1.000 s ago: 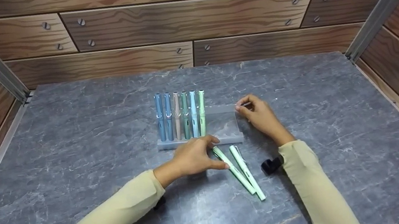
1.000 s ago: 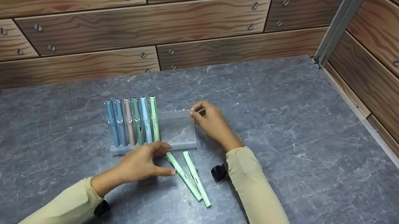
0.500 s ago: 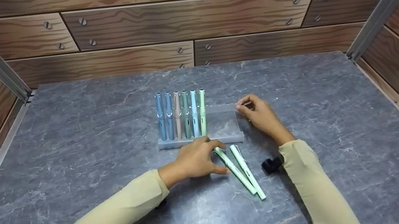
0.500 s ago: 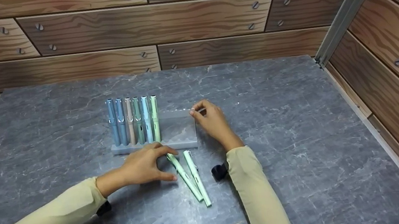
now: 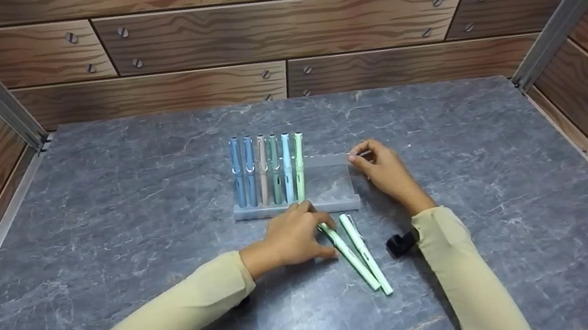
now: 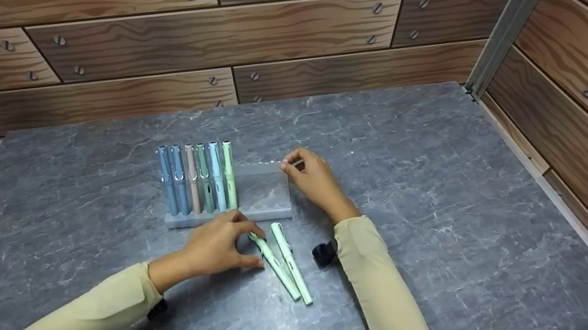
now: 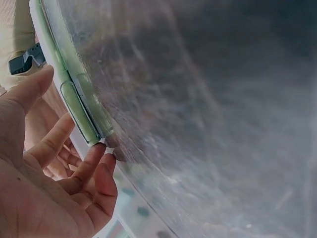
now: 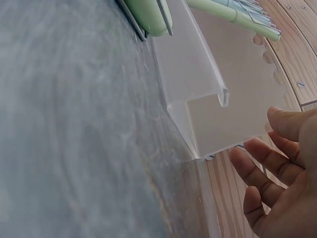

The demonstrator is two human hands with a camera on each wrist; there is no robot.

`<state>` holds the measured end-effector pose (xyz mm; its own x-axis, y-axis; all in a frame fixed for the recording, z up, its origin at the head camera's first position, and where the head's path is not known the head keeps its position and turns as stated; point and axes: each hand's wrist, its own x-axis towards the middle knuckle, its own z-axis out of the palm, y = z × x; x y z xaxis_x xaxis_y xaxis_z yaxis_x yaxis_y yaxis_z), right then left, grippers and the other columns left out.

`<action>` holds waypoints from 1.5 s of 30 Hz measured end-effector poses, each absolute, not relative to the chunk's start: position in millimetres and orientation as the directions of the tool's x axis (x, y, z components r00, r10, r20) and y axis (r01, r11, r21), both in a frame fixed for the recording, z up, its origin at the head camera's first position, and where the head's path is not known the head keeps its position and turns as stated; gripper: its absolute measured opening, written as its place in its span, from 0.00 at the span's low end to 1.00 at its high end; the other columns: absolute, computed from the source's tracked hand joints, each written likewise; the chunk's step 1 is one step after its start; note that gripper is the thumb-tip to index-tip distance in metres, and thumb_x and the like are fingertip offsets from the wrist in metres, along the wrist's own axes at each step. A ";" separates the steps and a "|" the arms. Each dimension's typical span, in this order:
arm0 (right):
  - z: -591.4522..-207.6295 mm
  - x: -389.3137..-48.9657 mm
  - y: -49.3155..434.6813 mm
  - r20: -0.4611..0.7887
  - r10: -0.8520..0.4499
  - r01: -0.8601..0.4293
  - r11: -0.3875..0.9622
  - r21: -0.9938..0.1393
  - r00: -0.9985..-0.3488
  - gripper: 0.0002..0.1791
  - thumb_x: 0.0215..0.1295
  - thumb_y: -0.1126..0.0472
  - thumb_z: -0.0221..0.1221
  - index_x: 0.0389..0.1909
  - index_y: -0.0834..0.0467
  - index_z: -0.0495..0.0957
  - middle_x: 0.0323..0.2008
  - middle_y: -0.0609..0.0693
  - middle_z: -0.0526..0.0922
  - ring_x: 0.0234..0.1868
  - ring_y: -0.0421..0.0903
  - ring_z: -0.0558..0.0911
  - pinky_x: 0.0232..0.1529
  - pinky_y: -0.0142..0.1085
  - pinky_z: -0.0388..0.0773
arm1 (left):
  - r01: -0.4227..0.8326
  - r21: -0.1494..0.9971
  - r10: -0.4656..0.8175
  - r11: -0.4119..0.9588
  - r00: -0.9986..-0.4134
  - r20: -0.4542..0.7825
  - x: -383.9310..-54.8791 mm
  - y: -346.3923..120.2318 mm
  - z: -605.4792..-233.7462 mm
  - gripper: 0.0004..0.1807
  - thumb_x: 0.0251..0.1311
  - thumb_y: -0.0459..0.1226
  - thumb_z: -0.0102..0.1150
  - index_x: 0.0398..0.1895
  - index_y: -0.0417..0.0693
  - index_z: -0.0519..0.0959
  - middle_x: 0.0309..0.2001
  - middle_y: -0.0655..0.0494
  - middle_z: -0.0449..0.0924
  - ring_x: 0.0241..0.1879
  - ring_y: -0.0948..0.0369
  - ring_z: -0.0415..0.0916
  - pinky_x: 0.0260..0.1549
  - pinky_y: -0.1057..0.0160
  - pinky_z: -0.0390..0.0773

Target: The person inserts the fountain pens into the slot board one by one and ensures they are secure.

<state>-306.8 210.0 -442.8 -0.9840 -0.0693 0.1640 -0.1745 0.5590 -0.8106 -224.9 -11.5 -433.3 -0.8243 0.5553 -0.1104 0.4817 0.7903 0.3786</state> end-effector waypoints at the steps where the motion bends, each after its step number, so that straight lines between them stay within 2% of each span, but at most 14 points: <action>1: -442.6 -306.7 210.0 0.166 -0.069 -0.176 0.560 -0.809 -0.984 0.11 0.68 0.59 0.58 0.43 0.64 0.75 0.45 0.60 0.81 0.38 0.47 0.79 0.30 0.26 0.73 | 0.483 0.375 0.555 0.791 -0.825 -0.108 -224.7 -11.0 -433.4 0.25 0.45 0.59 0.70 0.49 0.68 0.82 0.47 0.57 0.75 0.46 0.59 0.70 0.29 0.61 0.72; 10: -443.7 -306.4 210.1 0.174 -0.060 -0.178 0.554 -0.813 -0.983 0.11 0.68 0.60 0.58 0.42 0.64 0.76 0.44 0.61 0.82 0.40 0.50 0.79 0.31 0.26 0.73 | 0.508 0.337 0.562 0.792 -0.823 -0.080 -223.1 -5.4 -435.7 0.23 0.46 0.58 0.70 0.46 0.67 0.82 0.45 0.55 0.74 0.43 0.58 0.69 0.30 0.61 0.71; 20: -443.5 -306.2 211.9 0.163 -0.061 -0.169 0.550 -0.818 -0.985 0.10 0.68 0.61 0.58 0.43 0.64 0.75 0.44 0.61 0.81 0.39 0.45 0.78 0.32 0.26 0.73 | 0.536 0.281 0.574 0.796 -0.817 -0.065 -222.1 0.2 -437.2 0.20 0.47 0.57 0.70 0.45 0.68 0.83 0.44 0.54 0.74 0.42 0.58 0.68 0.32 0.62 0.71; 28: -444.3 -306.1 212.0 0.175 -0.062 -0.180 0.563 -0.807 -0.983 0.11 0.67 0.60 0.59 0.43 0.64 0.76 0.44 0.60 0.82 0.42 0.45 0.80 0.38 0.26 0.73 | 0.540 0.308 0.584 0.783 -0.809 -0.065 -224.0 -3.0 -437.5 0.16 0.49 0.53 0.70 0.44 0.69 0.84 0.44 0.55 0.75 0.43 0.58 0.69 0.30 0.60 0.73; 35: -444.0 -306.0 211.8 0.174 -0.065 -0.180 0.575 -0.798 -0.983 0.11 0.67 0.60 0.58 0.43 0.64 0.76 0.45 0.60 0.81 0.40 0.44 0.79 0.36 0.26 0.73 | 0.564 0.322 0.609 0.760 -0.791 -0.052 -226.1 -6.7 -436.9 0.12 0.51 0.50 0.70 0.40 0.66 0.85 0.46 0.56 0.76 0.42 0.57 0.70 0.28 0.60 0.74; 41: -443.8 -306.9 210.7 0.178 -0.063 -0.182 0.565 -0.805 -0.982 0.11 0.67 0.61 0.59 0.43 0.65 0.76 0.44 0.61 0.81 0.43 0.51 0.80 0.38 0.27 0.72 | 0.563 0.347 0.614 0.750 -0.788 -0.050 -227.2 -9.4 -434.2 0.11 0.51 0.49 0.70 0.39 0.65 0.85 0.45 0.56 0.78 0.41 0.57 0.72 0.26 0.60 0.73; 45: -443.4 -307.7 210.2 0.183 -0.064 -0.187 0.558 -0.808 -0.981 0.11 0.66 0.61 0.59 0.43 0.66 0.76 0.44 0.61 0.81 0.43 0.52 0.80 0.37 0.26 0.73 | 0.562 0.374 0.620 0.738 -0.784 -0.046 -228.1 -11.5 -433.2 0.11 0.50 0.49 0.71 0.38 0.64 0.84 0.42 0.57 0.79 0.39 0.58 0.74 0.25 0.61 0.71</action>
<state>-307.7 210.2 -443.4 -0.9811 -0.0641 0.1825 -0.1869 0.5580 -0.8085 -228.1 -11.5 -433.2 -0.7835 0.6197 -0.0462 0.5616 0.7380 0.3742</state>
